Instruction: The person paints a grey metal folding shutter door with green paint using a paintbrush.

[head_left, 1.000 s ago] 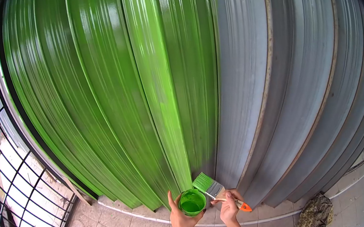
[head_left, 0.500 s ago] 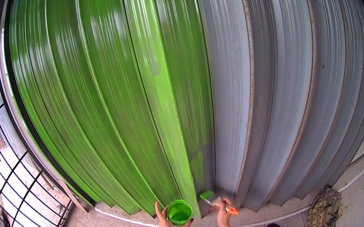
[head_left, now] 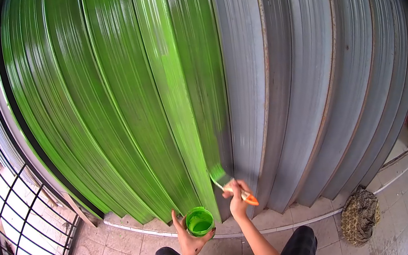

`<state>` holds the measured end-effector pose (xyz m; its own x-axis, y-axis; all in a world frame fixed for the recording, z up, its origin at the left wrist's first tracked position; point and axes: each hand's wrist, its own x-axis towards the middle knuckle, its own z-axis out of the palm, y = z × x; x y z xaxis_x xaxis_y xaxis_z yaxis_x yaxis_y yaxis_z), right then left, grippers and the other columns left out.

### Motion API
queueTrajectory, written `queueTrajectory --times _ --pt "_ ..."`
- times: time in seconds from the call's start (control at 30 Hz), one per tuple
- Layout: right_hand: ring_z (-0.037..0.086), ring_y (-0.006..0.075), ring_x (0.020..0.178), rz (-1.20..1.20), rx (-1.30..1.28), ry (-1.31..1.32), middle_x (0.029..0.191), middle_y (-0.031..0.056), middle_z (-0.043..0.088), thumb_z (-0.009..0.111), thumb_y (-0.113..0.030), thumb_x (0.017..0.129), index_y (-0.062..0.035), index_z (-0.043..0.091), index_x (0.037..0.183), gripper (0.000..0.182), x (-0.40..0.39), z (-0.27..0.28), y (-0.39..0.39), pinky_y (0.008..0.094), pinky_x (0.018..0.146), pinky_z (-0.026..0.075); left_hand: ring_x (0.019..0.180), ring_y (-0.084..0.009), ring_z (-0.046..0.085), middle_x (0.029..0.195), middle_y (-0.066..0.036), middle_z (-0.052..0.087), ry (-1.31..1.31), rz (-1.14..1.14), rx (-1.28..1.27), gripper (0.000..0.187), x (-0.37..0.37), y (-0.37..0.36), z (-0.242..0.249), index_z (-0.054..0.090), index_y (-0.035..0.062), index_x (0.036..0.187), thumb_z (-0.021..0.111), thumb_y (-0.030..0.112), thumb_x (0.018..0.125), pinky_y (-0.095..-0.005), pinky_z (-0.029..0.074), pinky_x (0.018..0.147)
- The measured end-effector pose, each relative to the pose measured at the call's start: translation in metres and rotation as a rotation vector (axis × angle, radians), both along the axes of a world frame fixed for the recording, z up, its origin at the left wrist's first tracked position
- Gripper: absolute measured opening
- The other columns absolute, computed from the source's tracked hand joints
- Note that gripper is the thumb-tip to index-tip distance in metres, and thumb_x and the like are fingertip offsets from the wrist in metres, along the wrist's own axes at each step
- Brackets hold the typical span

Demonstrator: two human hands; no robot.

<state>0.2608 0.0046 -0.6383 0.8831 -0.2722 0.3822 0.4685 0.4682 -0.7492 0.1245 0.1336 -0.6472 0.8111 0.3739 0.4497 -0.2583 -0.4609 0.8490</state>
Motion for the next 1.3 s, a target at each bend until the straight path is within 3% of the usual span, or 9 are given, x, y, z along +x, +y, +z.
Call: queueTrajectory --times 0.1,0.37,0.47,0.67,0.8,0.97,1.03,1.2,1.3 --pt "0.058 0.0118 0.051 0.028 -0.037 0.138 0.071 0.0085 0.062 0.055 -0.017 0.092 0.0008 0.057 0.086 0.019 -0.01 -0.023 -0.007 0.0228 0.044 0.046 0.109 -0.0344 0.056 0.119 -0.027 0.051 0.0 -0.021 -0.025 0.131 -0.003 0.002 -0.001 -0.004 0.0027 0.144 0.088 0.023 0.054 -0.0415 0.043 0.095" --pt "0.057 0.0146 0.049 -0.01 0.087 -0.295 0.068 0.0096 0.061 0.054 -0.021 0.092 -0.0006 0.055 0.081 0.023 0.012 0.174 0.003 0.0254 0.048 0.046 0.11 -0.0327 0.054 0.118 -0.025 0.051 -0.022 -0.007 -0.047 0.128 -0.005 0.0 0.011 -0.002 0.004 0.144 0.087 0.021 0.054 -0.0413 0.04 0.098" --pt "0.059 0.0147 0.053 -0.086 0.013 -0.331 0.069 0.011 0.062 0.053 -0.02 0.092 0.0008 0.056 0.082 0.023 0.005 0.138 0.007 0.0249 0.05 0.047 0.11 -0.0321 0.054 0.118 -0.024 0.052 -0.027 -0.004 -0.029 0.128 -0.007 0.001 0.007 -0.002 0.0041 0.144 0.087 0.021 0.054 -0.041 0.041 0.097" --pt "0.057 0.0094 0.052 -0.105 -0.191 -0.093 0.067 0.0062 0.061 0.055 -0.016 0.092 0.0014 0.058 0.082 0.021 -0.012 -0.028 0.005 0.0213 0.047 0.044 0.107 -0.0297 0.057 0.118 -0.022 0.053 0.0 -0.056 -0.049 0.129 -0.017 0.002 0.004 -0.005 0.0041 0.144 0.087 0.019 0.055 -0.0401 0.044 0.095" --pt "0.057 0.0075 0.053 -0.078 -0.108 0.043 0.068 0.0038 0.061 0.057 -0.018 0.092 0.0012 0.06 0.084 0.021 -0.016 0.009 0.005 0.0203 0.046 0.045 0.107 -0.03 0.056 0.118 -0.022 0.053 -0.005 -0.063 -0.023 0.129 -0.019 0.008 0.0 -0.004 0.0043 0.144 0.088 0.018 0.055 -0.0407 0.044 0.095" --pt "0.06 0.0125 0.057 -0.107 -0.004 -0.372 0.068 0.0086 0.063 0.054 -0.016 0.093 0.0028 0.058 0.082 0.022 -0.008 0.15 0.006 0.0226 0.054 0.048 0.108 -0.0298 0.055 0.119 -0.022 0.05 -0.014 -0.061 0.003 0.126 -0.019 0.005 0.008 -0.002 0.0075 0.145 0.086 0.01 0.055 -0.0409 0.044 0.095" --pt "0.06 0.0122 0.057 -0.091 -0.036 -0.432 0.068 0.0094 0.063 0.054 -0.016 0.093 0.0033 0.058 0.082 0.022 -0.004 0.145 0.008 0.0228 0.052 0.048 0.108 -0.0296 0.055 0.118 -0.022 0.051 -0.02 -0.047 -0.001 0.126 -0.018 0.004 0.007 -0.001 0.0072 0.145 0.086 0.009 0.054 -0.0408 0.044 0.095" --pt "0.062 0.0103 0.057 -0.11 -0.151 -0.167 0.064 0.0066 0.064 0.059 -0.013 0.089 0.0005 0.061 0.079 0.017 -0.001 -0.003 0.007 0.0232 0.052 0.048 0.107 -0.0289 0.055 0.119 -0.021 0.051 -0.024 -0.084 -0.005 0.126 -0.022 0.003 0.008 -0.002 0.0075 0.145 0.085 0.006 0.054 -0.0406 0.045 0.095" --pt "0.063 0.0102 0.057 -0.162 -0.289 -0.082 0.064 0.0073 0.065 0.06 -0.013 0.088 0.0002 0.061 0.079 0.017 -0.016 -0.033 -0.004 0.0232 0.052 0.048 0.108 -0.0288 0.055 0.12 -0.021 0.05 -0.008 -0.091 0.003 0.126 -0.028 0.004 0.007 -0.002 0.008 0.146 0.085 0.006 0.055 -0.0406 0.045 0.095"
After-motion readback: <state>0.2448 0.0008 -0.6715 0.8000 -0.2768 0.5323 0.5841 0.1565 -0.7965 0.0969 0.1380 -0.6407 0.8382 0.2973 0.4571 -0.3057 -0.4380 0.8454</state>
